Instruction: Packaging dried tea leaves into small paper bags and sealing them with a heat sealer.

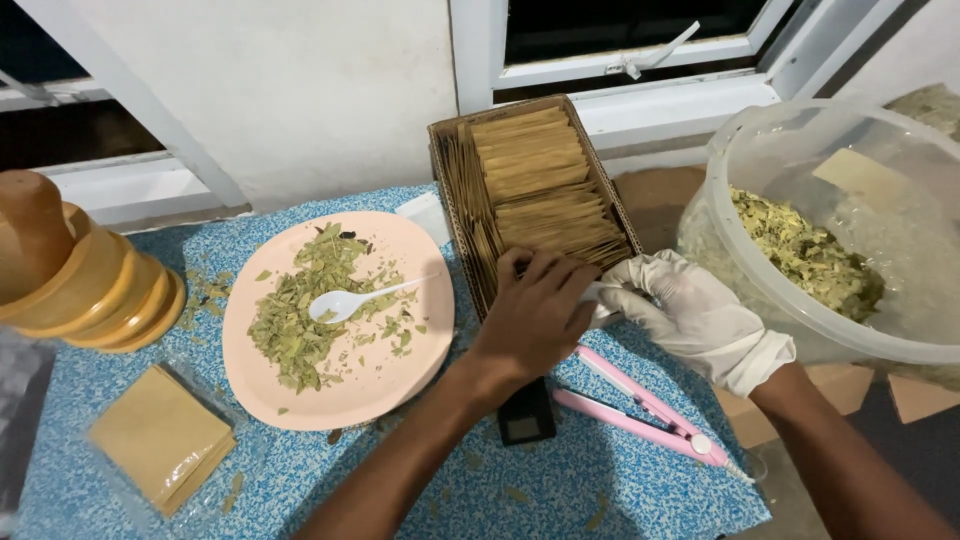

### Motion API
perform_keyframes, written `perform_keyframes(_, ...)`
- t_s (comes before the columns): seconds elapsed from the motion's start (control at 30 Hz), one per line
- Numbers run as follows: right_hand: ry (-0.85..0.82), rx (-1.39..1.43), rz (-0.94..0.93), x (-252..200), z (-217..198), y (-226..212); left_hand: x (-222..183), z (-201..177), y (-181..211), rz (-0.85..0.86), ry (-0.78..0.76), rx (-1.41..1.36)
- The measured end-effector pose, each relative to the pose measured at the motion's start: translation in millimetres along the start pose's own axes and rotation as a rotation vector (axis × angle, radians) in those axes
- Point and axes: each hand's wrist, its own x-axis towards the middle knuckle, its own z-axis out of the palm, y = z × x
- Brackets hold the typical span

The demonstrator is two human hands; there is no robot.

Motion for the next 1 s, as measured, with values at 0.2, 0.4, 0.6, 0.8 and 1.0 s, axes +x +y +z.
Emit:
perform_keyframes(0.2, 0.08, 0.006, -0.074, 5.1, -16.1, -48.1, 4.5, -18.1, 10.4, -0.074, -0.057, -0.061)
perform_keyframes(0.4, 0.216, 0.074, -0.155, 3.6, -37.3, -44.4, 2.8, -22.4, 11.4, -0.131, -0.117, -0.137)
perform_keyframes(0.6, 0.492, 0.144, -0.148, -8.8, -38.8, -88.2, 9.6, -58.6, 25.3, -0.245, -0.1, -0.415)
perform_keyframes(0.8, 0.33, 0.37, -0.084, 0.1, -21.0, -104.0, 0.1, -139.9, 34.5, -0.561, -0.258, -0.856)
perform_keyframes(1.0, 0.137, 0.272, 0.162, 17.3, 27.5, -150.6, -77.9, -139.9, -0.7, -0.612, -0.079, -0.751)
